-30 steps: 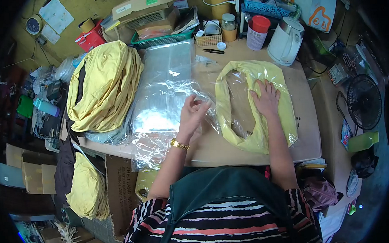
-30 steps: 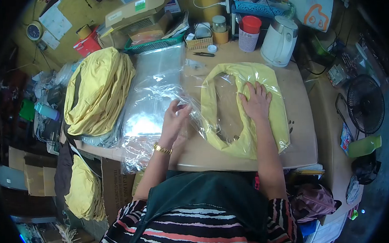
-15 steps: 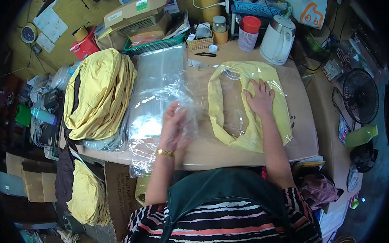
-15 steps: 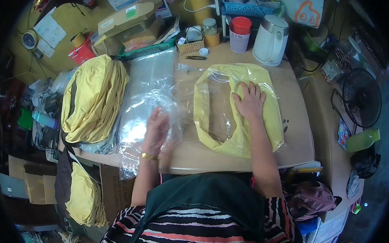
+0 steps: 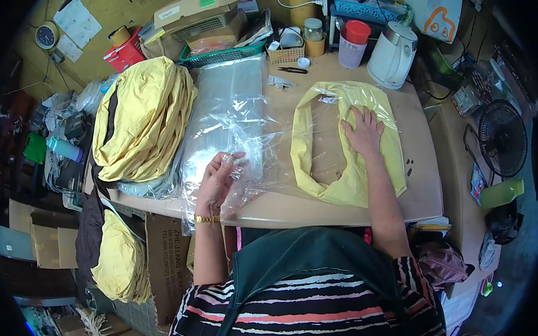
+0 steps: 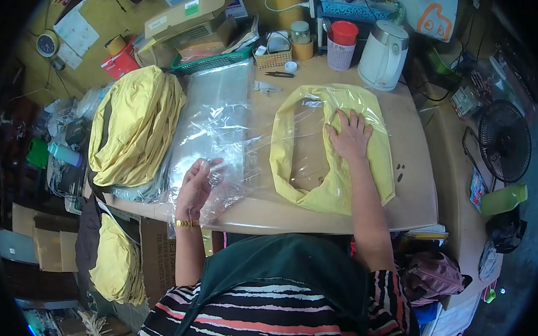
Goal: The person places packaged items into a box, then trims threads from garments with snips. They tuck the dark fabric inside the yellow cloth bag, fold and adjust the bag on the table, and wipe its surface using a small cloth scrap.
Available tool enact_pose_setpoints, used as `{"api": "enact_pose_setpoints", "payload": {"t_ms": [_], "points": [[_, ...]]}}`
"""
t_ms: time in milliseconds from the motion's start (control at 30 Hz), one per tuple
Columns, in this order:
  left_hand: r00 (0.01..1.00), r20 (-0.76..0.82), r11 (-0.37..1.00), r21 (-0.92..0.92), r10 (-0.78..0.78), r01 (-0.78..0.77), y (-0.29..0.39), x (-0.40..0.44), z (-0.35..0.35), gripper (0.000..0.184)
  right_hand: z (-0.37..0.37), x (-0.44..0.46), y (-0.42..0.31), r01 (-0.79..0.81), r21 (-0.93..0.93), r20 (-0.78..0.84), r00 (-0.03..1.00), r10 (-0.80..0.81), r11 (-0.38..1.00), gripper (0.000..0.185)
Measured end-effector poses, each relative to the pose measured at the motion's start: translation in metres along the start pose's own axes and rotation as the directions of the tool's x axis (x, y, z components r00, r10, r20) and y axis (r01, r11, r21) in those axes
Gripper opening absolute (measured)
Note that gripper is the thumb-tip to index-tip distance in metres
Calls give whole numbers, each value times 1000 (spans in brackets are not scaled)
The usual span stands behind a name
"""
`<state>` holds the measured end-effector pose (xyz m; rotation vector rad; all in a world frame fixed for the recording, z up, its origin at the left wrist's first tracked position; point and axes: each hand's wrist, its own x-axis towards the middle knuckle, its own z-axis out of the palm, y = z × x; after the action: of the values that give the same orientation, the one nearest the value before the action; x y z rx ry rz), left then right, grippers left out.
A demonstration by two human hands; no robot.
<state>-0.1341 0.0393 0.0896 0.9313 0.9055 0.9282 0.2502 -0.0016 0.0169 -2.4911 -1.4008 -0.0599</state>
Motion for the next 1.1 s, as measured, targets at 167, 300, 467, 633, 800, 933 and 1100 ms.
{"api": "enact_pose_setpoints", "payload": {"t_ms": [167,300,467,633,800,933,1100], "points": [[971,9,892,392,240,-224,2,5,-42,24,-4,4,8,1,-12,33,999,-1,1000,62],[606,24,55,992,795,-111,47,-17,-56,33,-43,20,17,46,263,300,945,-127,964,59],[667,475,-33,828,575,-560,46,-25,86,51,-77,34,-27,96,211,265,952,-152,973,56],[899,322,-298,926,298,-233,-40,40,69,68,-21,43,-28,253,13,160,954,-252,967,64],[914,136,-185,980,383,-69,-44,53,24,59,-11,43,-21,245,47,106,963,-249,968,61],[888,145,-104,988,437,-110,-51,60,-3,56,0,52,-14,207,76,123,969,-216,975,55],[635,26,-32,999,772,-2,-21,36,-10,68,-31,63,17,139,565,135,957,-258,813,49]]}}
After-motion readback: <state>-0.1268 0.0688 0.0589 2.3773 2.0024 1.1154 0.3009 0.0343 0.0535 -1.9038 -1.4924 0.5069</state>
